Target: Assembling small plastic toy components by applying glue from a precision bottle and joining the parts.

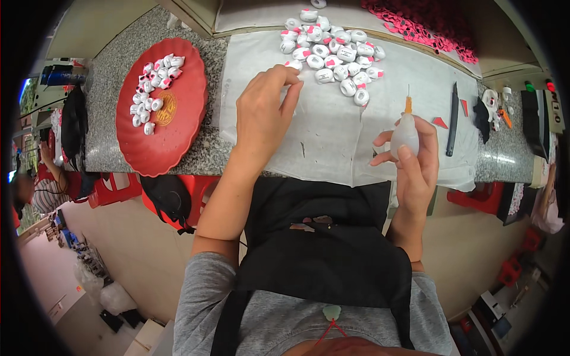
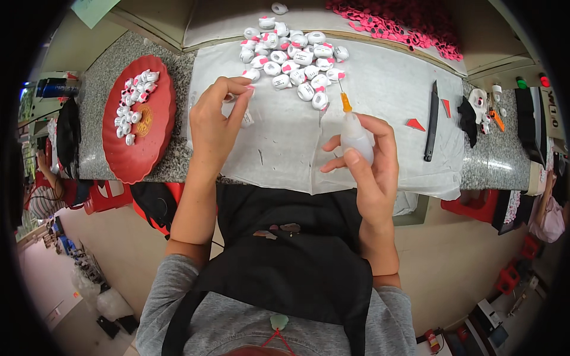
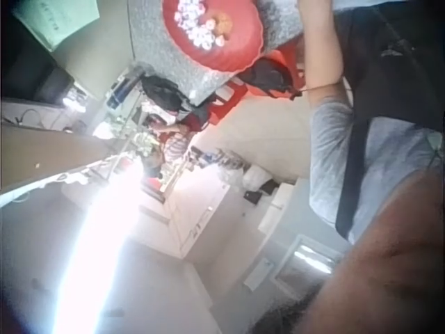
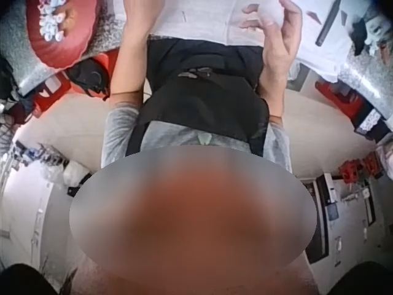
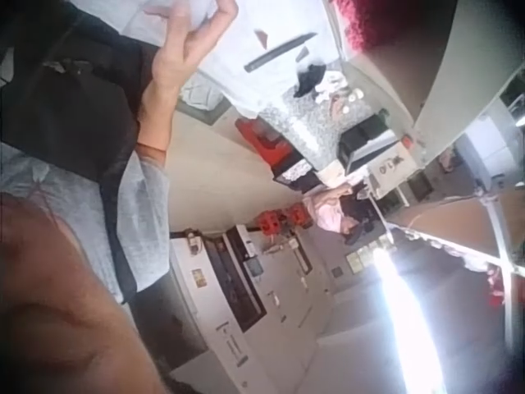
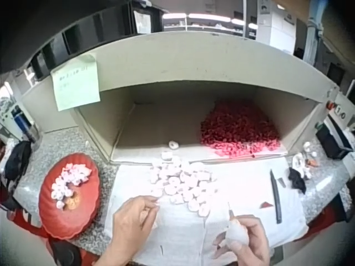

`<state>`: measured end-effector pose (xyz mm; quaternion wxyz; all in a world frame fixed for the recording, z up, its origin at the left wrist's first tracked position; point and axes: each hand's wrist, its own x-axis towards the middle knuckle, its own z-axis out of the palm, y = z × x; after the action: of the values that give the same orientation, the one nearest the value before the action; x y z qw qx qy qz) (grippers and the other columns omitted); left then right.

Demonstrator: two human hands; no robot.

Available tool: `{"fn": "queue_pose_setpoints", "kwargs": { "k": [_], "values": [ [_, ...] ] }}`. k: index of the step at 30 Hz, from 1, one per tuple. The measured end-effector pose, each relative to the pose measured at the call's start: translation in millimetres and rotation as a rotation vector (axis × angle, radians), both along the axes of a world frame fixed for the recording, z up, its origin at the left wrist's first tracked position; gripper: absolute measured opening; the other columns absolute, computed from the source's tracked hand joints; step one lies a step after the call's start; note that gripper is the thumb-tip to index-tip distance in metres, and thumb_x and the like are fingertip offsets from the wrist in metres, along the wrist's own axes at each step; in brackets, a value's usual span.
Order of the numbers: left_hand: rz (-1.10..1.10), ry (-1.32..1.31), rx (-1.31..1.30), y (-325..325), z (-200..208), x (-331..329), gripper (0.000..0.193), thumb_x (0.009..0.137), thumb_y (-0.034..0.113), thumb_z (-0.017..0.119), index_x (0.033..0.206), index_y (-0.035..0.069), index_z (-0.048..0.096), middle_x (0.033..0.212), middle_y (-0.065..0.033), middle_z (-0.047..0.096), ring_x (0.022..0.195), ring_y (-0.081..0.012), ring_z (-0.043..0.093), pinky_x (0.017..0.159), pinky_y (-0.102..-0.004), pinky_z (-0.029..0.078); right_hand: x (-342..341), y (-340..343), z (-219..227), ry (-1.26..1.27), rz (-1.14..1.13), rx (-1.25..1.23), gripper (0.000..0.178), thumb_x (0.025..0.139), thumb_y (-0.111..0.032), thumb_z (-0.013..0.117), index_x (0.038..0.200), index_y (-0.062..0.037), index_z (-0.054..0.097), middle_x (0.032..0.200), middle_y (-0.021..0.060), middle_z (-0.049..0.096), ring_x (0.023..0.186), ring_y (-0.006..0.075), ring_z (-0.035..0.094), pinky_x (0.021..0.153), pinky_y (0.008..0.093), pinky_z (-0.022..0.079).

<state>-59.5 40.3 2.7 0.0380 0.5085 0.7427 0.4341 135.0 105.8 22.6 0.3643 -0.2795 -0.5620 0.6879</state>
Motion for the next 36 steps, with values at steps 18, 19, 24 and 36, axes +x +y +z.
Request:
{"fn": "queue_pose_setpoints", "kwargs": {
  "k": [18,19,24,36],
  "values": [
    [-0.008,0.172,-0.147,-7,14,-27,0.021,0.063,0.0,0.059,0.083,0.003,0.055,0.078,-0.008,0.053,0.071,-0.0209,0.051,0.062,-0.0283,0.041,-6,0,1,0.018,-0.001,0.047,0.035,0.074,-0.008,0.045,0.106,0.0042,0.037,0.098,0.012,0.043,0.079,0.0226,0.049,0.053,0.0295,0.046],
    [-0.007,-0.156,0.0,-10,16,-28,0.02,0.064,0.0,0.058,0.084,0.003,0.055,0.077,-0.0062,0.053,0.068,-0.0165,0.051,0.06,-0.0247,0.041,-5,-1,2,0.009,-0.021,0.078,0.035,0.074,-0.008,0.045,0.106,0.0044,0.038,0.099,0.0118,0.043,0.079,0.0226,0.049,0.053,0.0291,0.046],
    [-0.165,-0.844,0.209,-28,25,-6,0.019,0.068,-0.003,0.056,0.087,-0.002,0.055,0.081,-0.0042,0.054,0.068,-0.0066,0.048,0.058,-0.0178,0.04,4,2,-2,0.198,-0.045,0.047,0.036,0.072,-0.007,0.051,0.104,0.0018,0.039,0.101,0.0106,0.042,0.082,0.0208,0.048,0.056,0.025,0.045],
    [-0.407,-1.396,0.322,-31,-2,50,0.018,0.07,-0.002,0.054,0.087,0.0,0.051,0.097,-0.016,0.05,0.079,-0.0147,0.052,0.067,-0.0247,0.044,5,-10,7,0.422,-0.195,0.113,0.035,0.066,-0.014,0.06,0.093,-0.0051,0.039,0.085,0.0053,0.035,0.073,0.0139,0.034,0.067,0.0227,0.034]
  ]
}}
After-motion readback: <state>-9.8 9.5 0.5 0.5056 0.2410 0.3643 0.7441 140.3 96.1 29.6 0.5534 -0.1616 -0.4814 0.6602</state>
